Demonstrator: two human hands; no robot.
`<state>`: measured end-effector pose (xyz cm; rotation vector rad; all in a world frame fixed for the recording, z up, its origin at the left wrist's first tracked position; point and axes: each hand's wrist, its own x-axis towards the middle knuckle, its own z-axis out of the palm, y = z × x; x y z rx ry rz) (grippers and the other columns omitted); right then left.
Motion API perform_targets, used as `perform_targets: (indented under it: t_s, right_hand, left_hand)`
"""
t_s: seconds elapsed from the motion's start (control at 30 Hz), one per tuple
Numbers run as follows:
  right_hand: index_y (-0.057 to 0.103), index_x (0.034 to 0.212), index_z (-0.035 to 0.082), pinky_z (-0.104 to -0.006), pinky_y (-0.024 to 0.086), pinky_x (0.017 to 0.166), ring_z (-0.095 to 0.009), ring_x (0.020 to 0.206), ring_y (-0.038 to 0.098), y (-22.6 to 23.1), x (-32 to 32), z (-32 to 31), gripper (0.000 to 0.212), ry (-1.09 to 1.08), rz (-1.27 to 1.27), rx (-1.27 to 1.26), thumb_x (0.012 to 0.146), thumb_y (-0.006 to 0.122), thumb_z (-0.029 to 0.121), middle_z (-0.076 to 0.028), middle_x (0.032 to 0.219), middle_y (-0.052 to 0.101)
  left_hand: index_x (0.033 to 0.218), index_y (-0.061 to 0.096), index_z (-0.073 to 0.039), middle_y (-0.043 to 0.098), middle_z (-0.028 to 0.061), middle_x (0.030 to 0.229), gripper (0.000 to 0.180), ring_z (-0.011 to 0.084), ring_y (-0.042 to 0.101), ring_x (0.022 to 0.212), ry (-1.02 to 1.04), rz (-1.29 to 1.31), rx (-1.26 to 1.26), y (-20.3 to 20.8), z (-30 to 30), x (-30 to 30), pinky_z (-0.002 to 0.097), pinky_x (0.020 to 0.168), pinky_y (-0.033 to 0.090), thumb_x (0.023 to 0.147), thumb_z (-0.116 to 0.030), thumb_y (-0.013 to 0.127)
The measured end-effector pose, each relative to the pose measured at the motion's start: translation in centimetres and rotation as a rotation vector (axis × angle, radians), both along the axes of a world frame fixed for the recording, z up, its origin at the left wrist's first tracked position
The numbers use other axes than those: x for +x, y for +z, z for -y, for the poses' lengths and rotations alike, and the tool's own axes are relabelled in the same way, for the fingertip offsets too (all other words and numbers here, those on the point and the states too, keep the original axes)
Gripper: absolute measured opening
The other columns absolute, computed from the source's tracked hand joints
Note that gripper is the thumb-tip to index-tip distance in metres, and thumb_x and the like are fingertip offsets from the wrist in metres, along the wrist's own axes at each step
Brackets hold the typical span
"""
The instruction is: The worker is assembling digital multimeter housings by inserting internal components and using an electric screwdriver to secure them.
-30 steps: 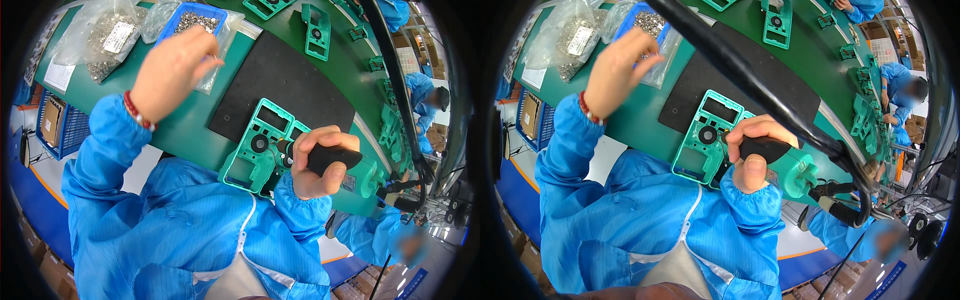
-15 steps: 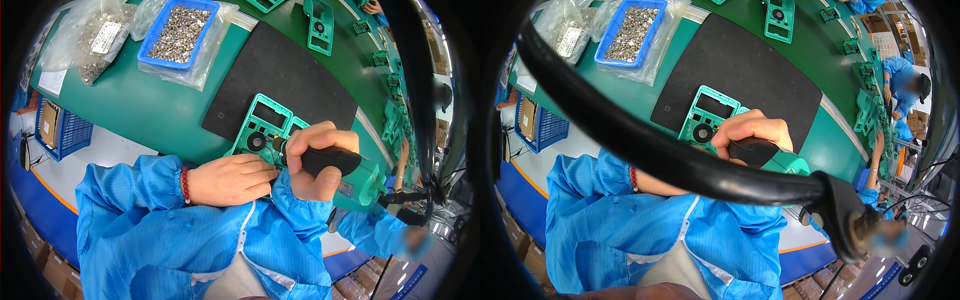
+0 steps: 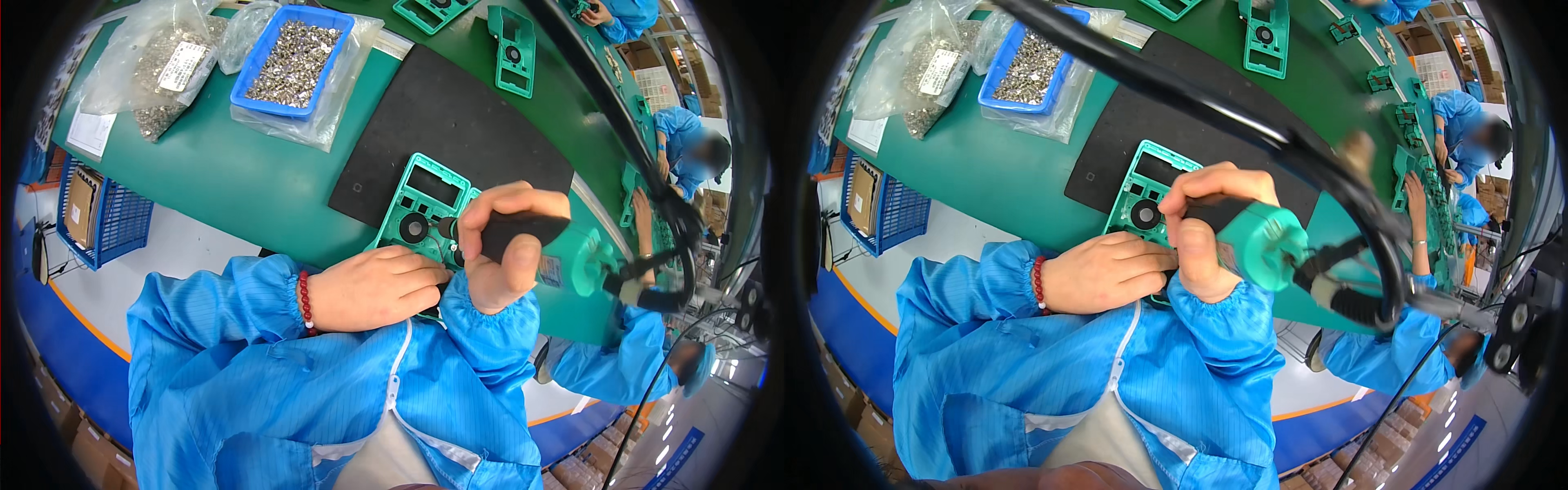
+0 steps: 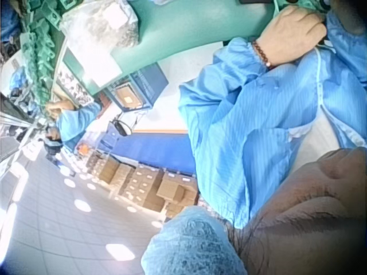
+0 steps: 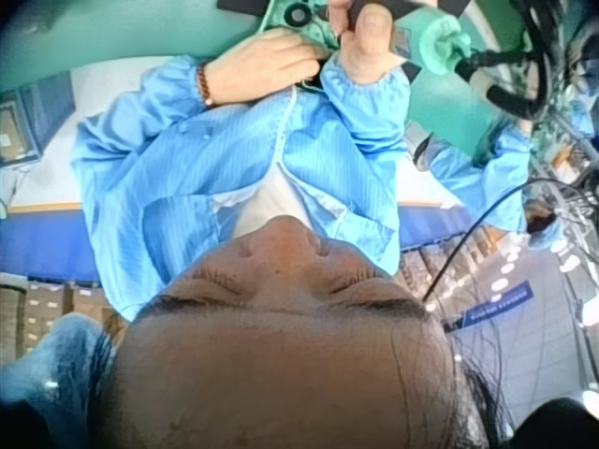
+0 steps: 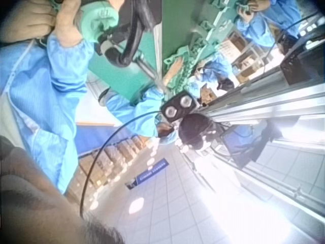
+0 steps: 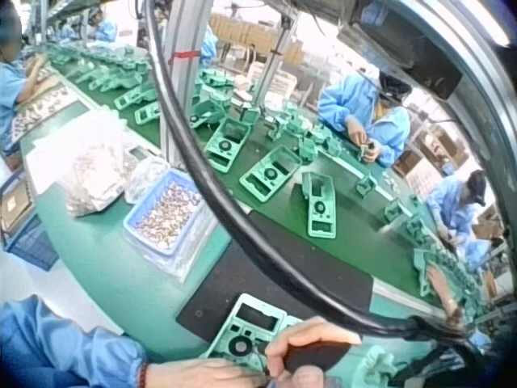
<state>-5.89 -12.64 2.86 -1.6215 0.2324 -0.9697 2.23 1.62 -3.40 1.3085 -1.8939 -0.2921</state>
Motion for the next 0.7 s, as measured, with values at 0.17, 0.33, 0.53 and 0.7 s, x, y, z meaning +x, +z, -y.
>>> perform_targets:
  t_s: [0.17, 0.33, 0.53, 0.7]
  right_hand:
    - [0.051, 0.109, -0.001, -0.0257, 0.037, 0.042, -0.013, 0.047, 0.047, 1.8, -1.6, -0.1, 0.059, 0.127, 0.260, 0.020, 0.097, 0.059, 0.057, -0.018, 0.087, 0.059]
    - [0.048, 0.110, -0.003, -0.0251, 0.038, 0.041, -0.013, 0.046, 0.047, 3.2, -3.0, -0.4, 0.066, 0.319, 0.299, -0.012, 0.094, 0.064, 0.059, -0.016, 0.085, 0.057]
    - [0.048, 0.110, -0.005, -0.0275, 0.049, 0.049, -0.013, 0.051, 0.053, 3.2, -2.7, -1.5, 0.066, 0.390, 0.371, 0.038, 0.090, 0.073, 0.053, -0.020, 0.087, 0.061]
    - [0.048, 0.109, -0.005, -0.0268, 0.050, 0.050, -0.013, 0.052, 0.053, 3.2, -2.6, -1.6, 0.066, 0.408, 0.357, 0.024, 0.090, 0.072, 0.053, -0.019, 0.087, 0.061]
  left_hand:
    - [0.098, 0.061, -0.006, 0.064, 0.0118, 0.127, 0.019, 0.0253, 0.062, 0.113, -0.017, -0.114, 0.056, 0.1, 0.2, 0.0, 0.0403, 0.093, 0.049, 0.083, -0.017, 0.065]
    - [0.095, 0.058, -0.007, 0.061, 0.0061, 0.095, 0.021, 0.0257, 0.061, 0.090, 0.320, -0.180, -0.012, 2.4, 0.3, 1.1, 0.0377, 0.081, 0.045, 0.083, -0.016, 0.073]
    - [0.094, 0.058, -0.010, 0.058, 0.0032, 0.089, 0.029, 0.0236, 0.060, 0.086, 0.351, -0.258, 0.087, 2.1, 0.4, 1.1, 0.0356, 0.079, 0.042, 0.075, -0.008, 0.080]
    - [0.094, 0.059, -0.010, 0.059, 0.0033, 0.089, 0.028, 0.0232, 0.060, 0.086, 0.329, -0.286, 0.109, 2.5, 0.1, 1.0, 0.0351, 0.079, 0.043, 0.075, -0.008, 0.079]
